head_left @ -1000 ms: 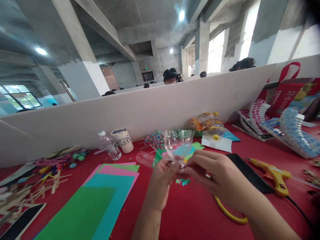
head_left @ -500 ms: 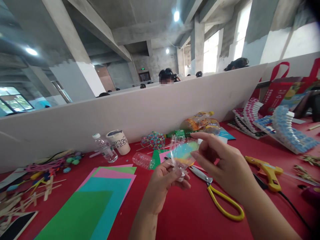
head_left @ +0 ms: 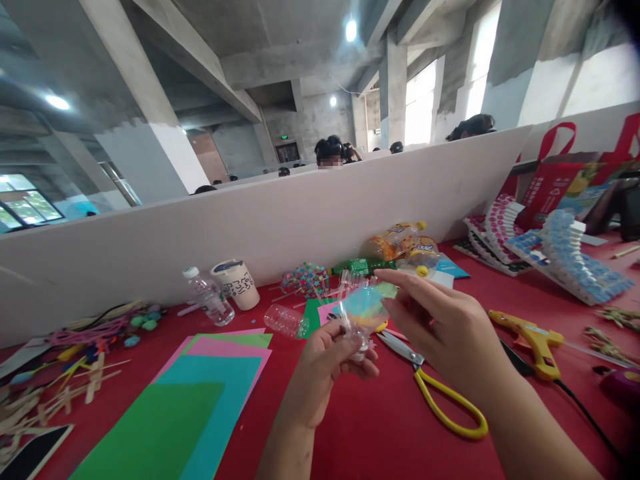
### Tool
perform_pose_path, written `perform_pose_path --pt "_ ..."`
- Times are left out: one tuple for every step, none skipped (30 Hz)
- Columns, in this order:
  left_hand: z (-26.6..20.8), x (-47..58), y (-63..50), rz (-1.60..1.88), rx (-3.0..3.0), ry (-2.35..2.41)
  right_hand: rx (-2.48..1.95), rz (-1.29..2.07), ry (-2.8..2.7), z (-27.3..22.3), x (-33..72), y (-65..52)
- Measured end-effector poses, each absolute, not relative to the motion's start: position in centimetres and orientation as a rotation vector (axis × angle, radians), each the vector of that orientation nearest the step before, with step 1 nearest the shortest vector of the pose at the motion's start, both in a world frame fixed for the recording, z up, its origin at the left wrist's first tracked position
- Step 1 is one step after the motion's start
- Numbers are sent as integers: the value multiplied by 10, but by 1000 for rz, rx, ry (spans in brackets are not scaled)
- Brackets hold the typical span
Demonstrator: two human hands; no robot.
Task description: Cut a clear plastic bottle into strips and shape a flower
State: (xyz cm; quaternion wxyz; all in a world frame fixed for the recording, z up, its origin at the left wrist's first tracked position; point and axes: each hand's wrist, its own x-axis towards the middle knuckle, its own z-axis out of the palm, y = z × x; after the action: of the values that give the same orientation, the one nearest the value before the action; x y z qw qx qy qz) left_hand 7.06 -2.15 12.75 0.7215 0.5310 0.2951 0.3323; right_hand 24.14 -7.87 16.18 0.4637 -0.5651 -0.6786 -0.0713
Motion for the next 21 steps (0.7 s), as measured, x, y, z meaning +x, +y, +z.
perform_pose_path --pt "128 70 -21 734 1171 657 -1393 -181 -1674 161 241 -78" --pt "128 70 -21 732 1169 660 -1395 -186 -1679 161 241 -78" --pt "128 70 -21 730 1164 663 -1395 -187 -1685 161 241 -78" --pt "128 70 -20 728 1160 669 -1394 -182 -1690 161 241 -78" --pt "129 70 -20 728 1157 674 -1388 -169 -1693 161 241 -78" --pt "129 70 -20 726 1156 678 -1377 -144 -1696 162 241 -79" --pt "129 70 -20 722 1156 683 -1358 -108 -1695 162 241 -80" --pt "128 70 -19 719 1157 683 -1332 -66 -1686 163 240 -80" --pt "128 70 -19 717 1157 680 -1303 -16 -1673 164 239 -81" --pt "128 70 -20 715 1156 672 -1271 33 -1660 165 239 -82" --pt "128 69 -20 714 1154 662 -1238 81 -1652 165 238 -82" --pt "128 69 -21 714 1152 652 -1208 128 -1652 165 237 -82" --pt "128 69 -22 716 1149 645 -1188 168 -1658 165 236 -82" --pt "128 69 -22 717 1146 641 -1178 198 -1671 164 234 -81" --pt "128 69 -23 716 1143 640 -1178 211 -1678 164 233 -80" --pt "128 70 -24 715 1141 640 -1186 203 -1671 163 233 -79" --pt "128 70 -24 714 1137 641 -1206 190 -1654 162 232 -78" --pt "128 70 -25 712 1136 642 -1229 173 -1627 161 231 -77" --pt "128 70 -25 709 1137 643 -1251 160 -1596 161 231 -76" --pt "128 70 -25 705 1139 643 -1273 158 -1568 161 231 -76" --pt "129 70 -25 700 1142 642 -1296 165 -1547 161 231 -76"
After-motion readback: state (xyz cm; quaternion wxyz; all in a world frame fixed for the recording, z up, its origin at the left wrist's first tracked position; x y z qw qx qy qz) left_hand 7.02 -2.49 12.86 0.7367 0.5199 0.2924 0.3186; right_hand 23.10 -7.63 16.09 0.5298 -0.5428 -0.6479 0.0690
